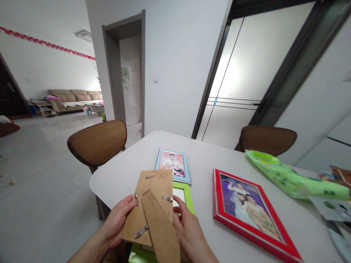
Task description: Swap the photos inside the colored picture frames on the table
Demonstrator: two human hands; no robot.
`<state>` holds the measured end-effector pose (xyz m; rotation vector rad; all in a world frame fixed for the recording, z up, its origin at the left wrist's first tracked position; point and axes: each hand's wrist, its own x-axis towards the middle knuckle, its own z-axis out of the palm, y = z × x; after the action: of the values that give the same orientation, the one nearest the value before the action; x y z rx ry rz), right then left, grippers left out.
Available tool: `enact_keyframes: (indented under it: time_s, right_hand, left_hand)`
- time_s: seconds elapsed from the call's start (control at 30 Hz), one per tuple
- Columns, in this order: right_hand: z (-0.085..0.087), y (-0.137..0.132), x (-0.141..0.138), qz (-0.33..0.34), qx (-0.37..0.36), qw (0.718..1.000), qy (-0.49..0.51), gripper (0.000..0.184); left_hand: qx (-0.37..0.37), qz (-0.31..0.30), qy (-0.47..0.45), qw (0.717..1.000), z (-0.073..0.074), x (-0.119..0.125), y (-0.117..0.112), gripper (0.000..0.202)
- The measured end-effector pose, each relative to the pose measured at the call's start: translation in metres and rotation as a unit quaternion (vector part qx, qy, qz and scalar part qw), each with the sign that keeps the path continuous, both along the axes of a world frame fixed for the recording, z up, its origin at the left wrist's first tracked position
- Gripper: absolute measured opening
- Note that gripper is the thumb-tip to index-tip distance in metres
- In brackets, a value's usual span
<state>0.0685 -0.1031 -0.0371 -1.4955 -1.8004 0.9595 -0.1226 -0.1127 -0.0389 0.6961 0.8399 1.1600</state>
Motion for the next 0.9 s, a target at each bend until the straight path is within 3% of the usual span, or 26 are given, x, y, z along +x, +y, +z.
enact_keyframes:
  time_s: [0.13,0.27,0.33,0.5,0.6,0.67,0.9]
  right_hand:
    - [-0.004,-0.002,-0.005,-0.016,0.035,0.999,0.032,0.043]
    - [-0.012,0.000,-0.007,-0.026,-0.044,0.984,0.170,0.054]
    - [-0.014,0.003,-0.011,-0.033,-0.015,0.985,0.170,0.053]
    - [-0.016,0.006,-0.019,0.011,0.111,0.992,-0.055,0.040]
    - [-0.012,-0.002,-0.017,0.103,0.113,0.962,-0.228,0.039]
    - [-0.006,-0.008,-0.011,0.130,0.112,0.936,-0.307,0.041]
    - [0.007,-0.009,0.017,0.094,0.125,0.907,-0.391,0.021]
  left_hand:
    - [-0.022,-0.025,-0.031,0.999,-0.001,0.005,0.000,0.026]
    - [-0.023,-0.042,-0.046,0.998,-0.007,-0.002,0.000,0.026]
    - [-0.017,-0.056,-0.077,0.995,-0.009,-0.003,0.000,0.025]
    - [-0.010,-0.054,-0.088,0.995,-0.012,-0.006,0.001,0.020]
    - [-0.022,-0.046,-0.049,0.998,-0.011,-0.016,0.004,0.018]
    - [-0.024,-0.043,-0.037,0.998,-0.011,-0.028,0.006,0.017]
    - [-0.026,0.024,0.089,0.995,-0.008,-0.085,0.016,0.022]
